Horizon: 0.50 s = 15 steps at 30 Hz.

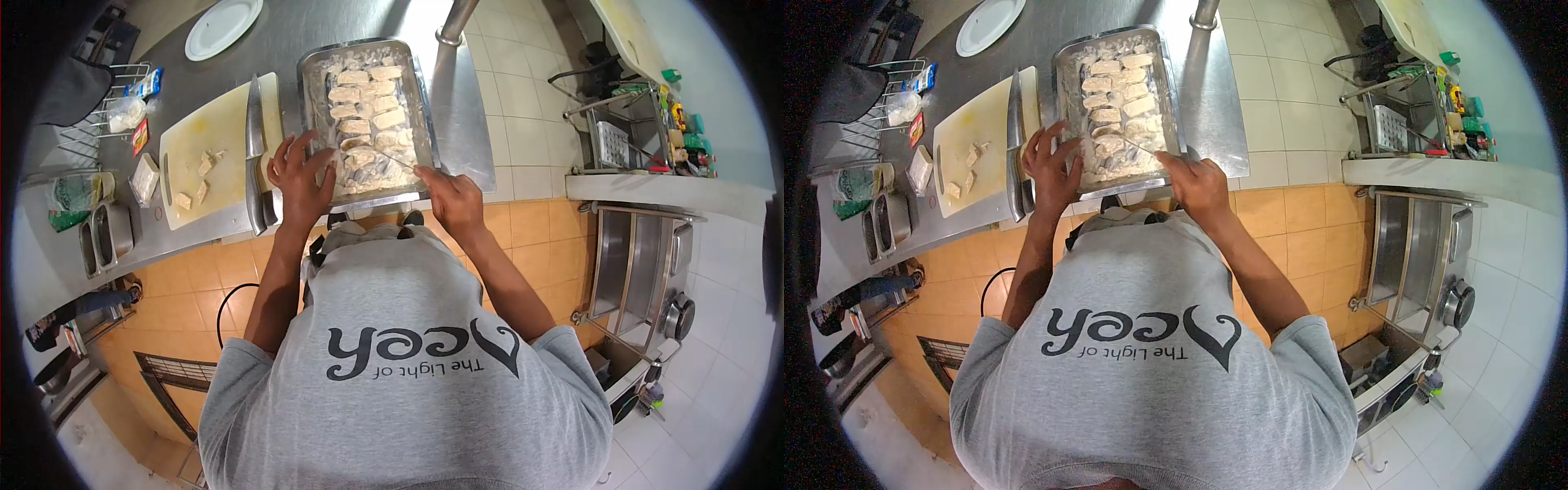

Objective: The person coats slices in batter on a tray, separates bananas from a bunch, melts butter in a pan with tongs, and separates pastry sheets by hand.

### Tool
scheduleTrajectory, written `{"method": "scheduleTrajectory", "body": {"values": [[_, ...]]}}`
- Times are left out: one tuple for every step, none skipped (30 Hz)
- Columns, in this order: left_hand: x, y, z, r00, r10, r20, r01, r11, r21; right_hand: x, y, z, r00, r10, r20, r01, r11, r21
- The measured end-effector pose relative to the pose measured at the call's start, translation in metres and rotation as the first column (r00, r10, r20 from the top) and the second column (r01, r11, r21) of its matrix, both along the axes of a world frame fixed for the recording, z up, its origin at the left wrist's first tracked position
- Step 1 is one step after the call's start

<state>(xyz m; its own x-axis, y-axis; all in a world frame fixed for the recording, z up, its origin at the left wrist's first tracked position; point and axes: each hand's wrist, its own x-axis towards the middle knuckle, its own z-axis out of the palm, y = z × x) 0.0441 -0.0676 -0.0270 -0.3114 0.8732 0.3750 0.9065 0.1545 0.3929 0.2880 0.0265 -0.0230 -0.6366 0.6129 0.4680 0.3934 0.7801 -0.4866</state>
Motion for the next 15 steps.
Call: {"method": "scheduleTrajectory", "body": {"values": [[-0.002,0.001,-0.001,1.0,0.018,-0.008,-0.018,1.0,0.005,-0.001,-0.001,0.001,1.0,-0.013,-0.01,0.013,1.0,0.006],[-0.003,0.001,-0.002,0.999,0.036,-0.016,-0.036,0.999,0.009,0.0,0.0,0.0,0.999,-0.035,-0.029,0.035,0.999,-0.013],[-0.004,0.001,-0.002,0.999,0.038,-0.017,-0.037,0.999,0.02,0.0,0.0,-0.001,0.997,-0.058,-0.048,0.056,0.998,-0.032],[-0.004,0.002,-0.001,0.999,0.041,-0.019,-0.04,0.999,0.032,0.0,0.001,0.0,0.995,-0.079,-0.066,0.076,0.996,-0.051],[-0.005,0.002,-0.001,0.999,0.044,-0.02,-0.043,0.998,0.043,-0.001,-0.001,0.003,0.988,-0.137,-0.07,0.123,0.976,-0.182],[-0.007,0.001,-0.003,0.999,0.035,0.013,-0.036,0.998,0.053,-0.003,-0.004,0.013,0.978,-0.196,-0.066,0.166,0.936,-0.31],[-0.009,0.002,-0.007,0.999,0.024,0.045,-0.027,0.998,0.064,-0.004,-0.007,0.02,0.966,-0.254,-0.054,0.207,0.878,-0.431],[-0.011,0.002,-0.01,0.997,0.011,0.078,-0.017,0.997,0.076,-0.004,-0.008,0.021,0.96,-0.274,-0.049,0.21,0.828,-0.52],[-0.011,0.002,-0.012,0.995,0.014,0.1,-0.022,0.997,0.072,-0.003,-0.009,0.022,0.954,-0.296,-0.041,0.212,0.769,-0.603],[-0.01,0.003,-0.013,0.992,0.018,0.121,-0.026,0.997,0.069,-0.003,-0.01,0.022,0.948,-0.316,-0.032,0.211,0.702,-0.68],[-0.01,0.004,-0.014,0.99,0.022,0.142,-0.031,0.997,0.065,-0.003,-0.012,0.023,0.95,-0.313,-0.001,0.222,0.675,-0.703],[-0.01,0.004,-0.015,0.989,0.004,0.146,-0.016,0.996,0.085,-0.003,-0.015,0.023,0.95,-0.309,0.03,0.234,0.648,-0.725],[-0.009,0.005,-0.016,0.989,-0.014,0.15,-0.002,0.995,0.103,-0.004,-0.017,0.023,0.95,-0.305,0.062,0.247,0.618,-0.746],[-0.008,0.005,-0.016,0.987,-0.034,0.155,0.015,0.993,0.12,-0.006,-0.02,0.021,0.948,-0.315,0.042,0.239,0.62,-0.747],[-0.006,0.006,-0.017,0.982,-0.056,0.179,0.032,0.99,0.138,-0.008,-0.023,0.018,0.945,-0.327,0.022,0.233,0.621,-0.748]]}}
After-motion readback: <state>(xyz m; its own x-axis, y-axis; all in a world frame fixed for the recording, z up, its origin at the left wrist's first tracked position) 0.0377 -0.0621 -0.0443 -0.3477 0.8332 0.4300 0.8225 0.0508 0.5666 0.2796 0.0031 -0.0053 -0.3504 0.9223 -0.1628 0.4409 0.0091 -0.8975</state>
